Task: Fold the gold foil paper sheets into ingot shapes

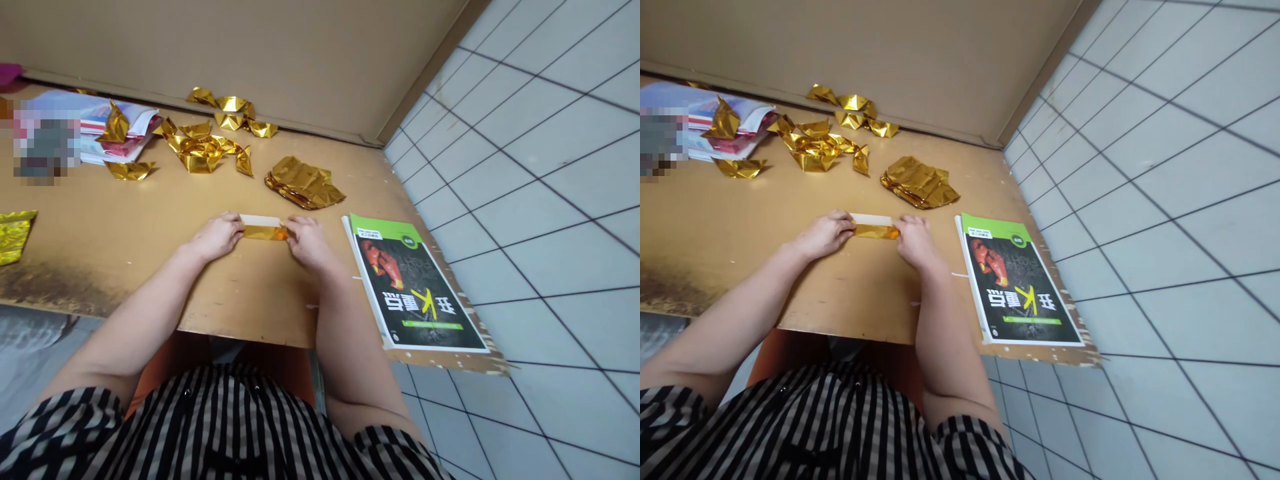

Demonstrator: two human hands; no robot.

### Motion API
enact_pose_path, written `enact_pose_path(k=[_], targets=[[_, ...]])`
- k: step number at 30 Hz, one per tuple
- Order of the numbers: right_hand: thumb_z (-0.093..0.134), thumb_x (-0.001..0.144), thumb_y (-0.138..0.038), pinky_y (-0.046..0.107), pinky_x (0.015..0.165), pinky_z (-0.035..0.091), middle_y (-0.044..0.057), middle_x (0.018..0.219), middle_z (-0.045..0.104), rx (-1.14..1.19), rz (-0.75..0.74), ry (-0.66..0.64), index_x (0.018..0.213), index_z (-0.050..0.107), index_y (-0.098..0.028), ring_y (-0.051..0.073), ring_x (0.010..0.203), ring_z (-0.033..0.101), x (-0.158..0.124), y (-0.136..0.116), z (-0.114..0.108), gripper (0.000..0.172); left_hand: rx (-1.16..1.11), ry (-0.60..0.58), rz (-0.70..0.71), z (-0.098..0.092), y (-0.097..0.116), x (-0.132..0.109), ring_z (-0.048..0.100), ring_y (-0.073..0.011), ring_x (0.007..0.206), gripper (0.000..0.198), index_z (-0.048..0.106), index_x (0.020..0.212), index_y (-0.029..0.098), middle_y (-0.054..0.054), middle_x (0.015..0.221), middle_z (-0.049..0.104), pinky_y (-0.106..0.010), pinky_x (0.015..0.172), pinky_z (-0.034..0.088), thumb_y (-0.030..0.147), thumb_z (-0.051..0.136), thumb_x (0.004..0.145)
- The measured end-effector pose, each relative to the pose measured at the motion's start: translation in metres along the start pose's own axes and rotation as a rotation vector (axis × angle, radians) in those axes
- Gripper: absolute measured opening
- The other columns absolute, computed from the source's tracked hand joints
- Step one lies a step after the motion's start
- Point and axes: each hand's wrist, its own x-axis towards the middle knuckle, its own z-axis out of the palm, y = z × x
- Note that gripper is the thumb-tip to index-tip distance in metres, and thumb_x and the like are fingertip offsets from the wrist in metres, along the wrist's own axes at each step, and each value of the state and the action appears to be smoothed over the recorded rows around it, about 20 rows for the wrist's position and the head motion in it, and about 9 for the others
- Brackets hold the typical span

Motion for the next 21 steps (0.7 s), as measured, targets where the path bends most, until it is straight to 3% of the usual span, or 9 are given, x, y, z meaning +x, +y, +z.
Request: enact_pose_path(k=[4, 10, 21], targets=[[0.046, 0.084, -0.011, 0.042, 0.097, 0.04, 0.012, 0.116, 0.068, 0.024, -0.023, -0.022, 0.118, 0.068, -0.018, 0.027, 0.108, 0.057, 0.001, 0.009, -0.001, 0.041, -0.042, 0.012, 0.02, 0.0, -0.007, 0.001, 0.063, -0.0205, 0.095, 0.023, 0.072, 0.092, 0.02, -0.007, 0.093, 0.066, -0.035, 0.092, 0.052, 0.019, 0.05, 0.089], [0.056, 0.079, -0.012, 0.042, 0.102, 0.037, 0.01, 0.123, 0.065, 0.041, -0.05, -0.085, 0.122, 0.066, -0.02, 0.027, 0.116, 0.054, 0.0, 0.003, -0.003, 0.045, -0.054, 0.013, -0.006, -0.005, -0.012, 0.001, 0.064, -0.0209, 0.094, 0.021, 0.07, 0.092, 0.018, -0.008, 0.096, 0.067, -0.035, 0.091, 0.052, 0.023, 0.05, 0.09], [0.056, 0.086, -0.021, 0.045, 0.099, 0.04, 0.009, 0.118, 0.065, 0.081, -0.163, -0.034, 0.112, 0.072, -0.027, 0.028, 0.111, 0.055, 0.003, 0.012, 0.011, 0.031, 0.04, 0.009, -0.107, -0.007, -0.003, 0.003, 0.061, -0.0235, 0.095, 0.017, 0.069, 0.089, 0.016, -0.01, 0.099, 0.066, -0.037, 0.087, 0.052, 0.022, 0.054, 0.087]])
